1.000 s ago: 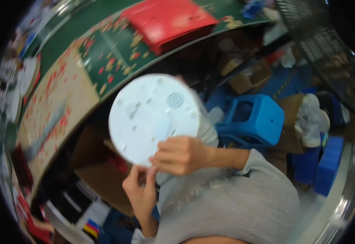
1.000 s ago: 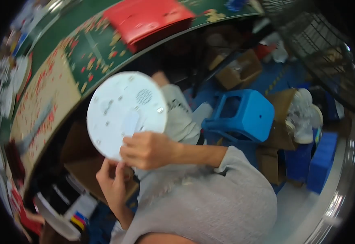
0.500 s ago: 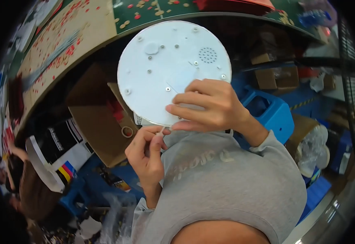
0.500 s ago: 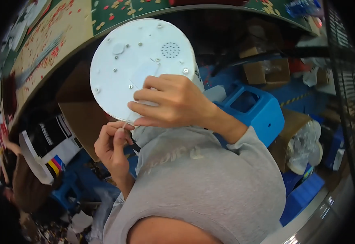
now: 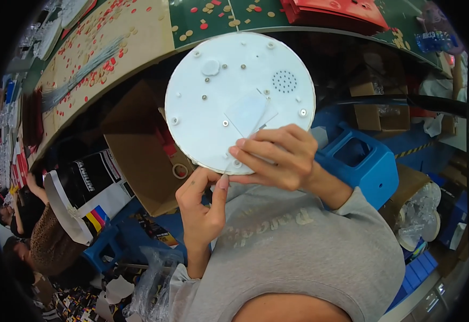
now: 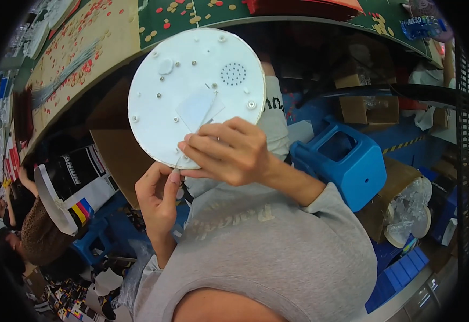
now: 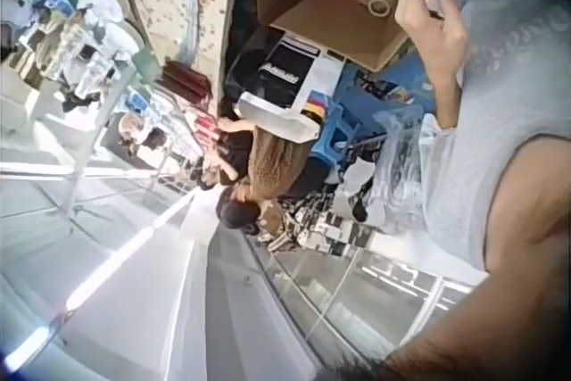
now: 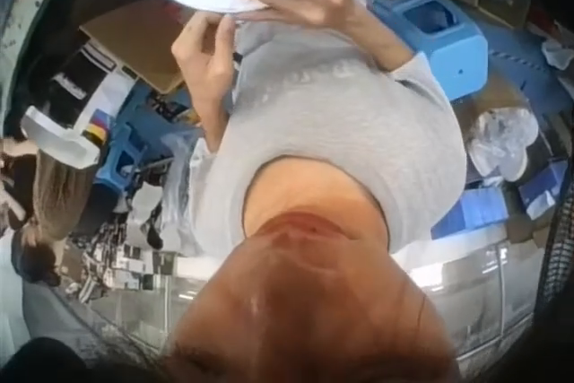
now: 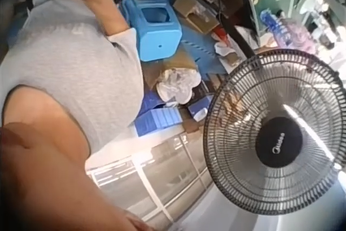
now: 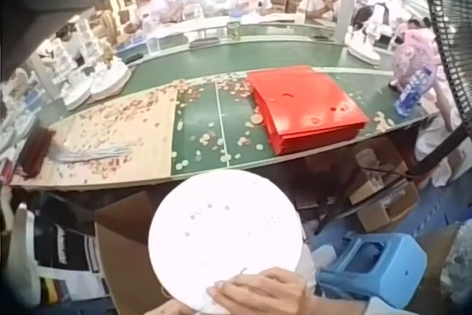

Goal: Assembling a lighting component by threading wires through a cardboard template and preparing the base unit.

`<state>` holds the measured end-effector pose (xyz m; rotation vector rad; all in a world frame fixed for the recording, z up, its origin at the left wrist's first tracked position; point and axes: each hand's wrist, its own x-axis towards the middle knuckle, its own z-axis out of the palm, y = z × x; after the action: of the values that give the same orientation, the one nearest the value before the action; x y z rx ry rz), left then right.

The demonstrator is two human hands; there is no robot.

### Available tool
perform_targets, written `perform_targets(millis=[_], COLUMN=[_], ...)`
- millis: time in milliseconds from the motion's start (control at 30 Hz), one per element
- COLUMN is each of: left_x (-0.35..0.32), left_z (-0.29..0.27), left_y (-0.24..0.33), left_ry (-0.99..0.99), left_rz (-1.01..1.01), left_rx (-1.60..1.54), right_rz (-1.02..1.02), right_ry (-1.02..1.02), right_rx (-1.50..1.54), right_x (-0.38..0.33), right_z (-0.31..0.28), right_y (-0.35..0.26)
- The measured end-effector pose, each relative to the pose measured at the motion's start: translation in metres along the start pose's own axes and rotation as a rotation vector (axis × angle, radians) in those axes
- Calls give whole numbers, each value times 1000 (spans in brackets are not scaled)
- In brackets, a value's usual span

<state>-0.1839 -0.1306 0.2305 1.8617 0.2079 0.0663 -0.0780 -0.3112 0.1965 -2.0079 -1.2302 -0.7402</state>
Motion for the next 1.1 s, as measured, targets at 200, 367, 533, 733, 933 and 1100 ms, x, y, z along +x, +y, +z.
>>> perform_targets(millis=[200,367,533,733,933,1100], left_x=[7,10,13,21,25,27], left_z=[0,6,5,5,6,3], left_y=[-8,-9,-6,-17,-21,-23], left_ry=[135,165,127,147,134,101], left_rz=[-246,-239,-236,-167,-113,-146], left_rx=[-63,-336,-340,-354,-313,-330], right_rz=[215,246,404,484,464,419], right_ry=[-62,-162,-167,-418,-417,-427], right_rx=[-102,100,-440,-205,-212,-176], right_x=[3,19,49,35,40,43], right_z=[1,-43,-89,-113,-117,-126], right_y=[-29,9,170,266,265,273])
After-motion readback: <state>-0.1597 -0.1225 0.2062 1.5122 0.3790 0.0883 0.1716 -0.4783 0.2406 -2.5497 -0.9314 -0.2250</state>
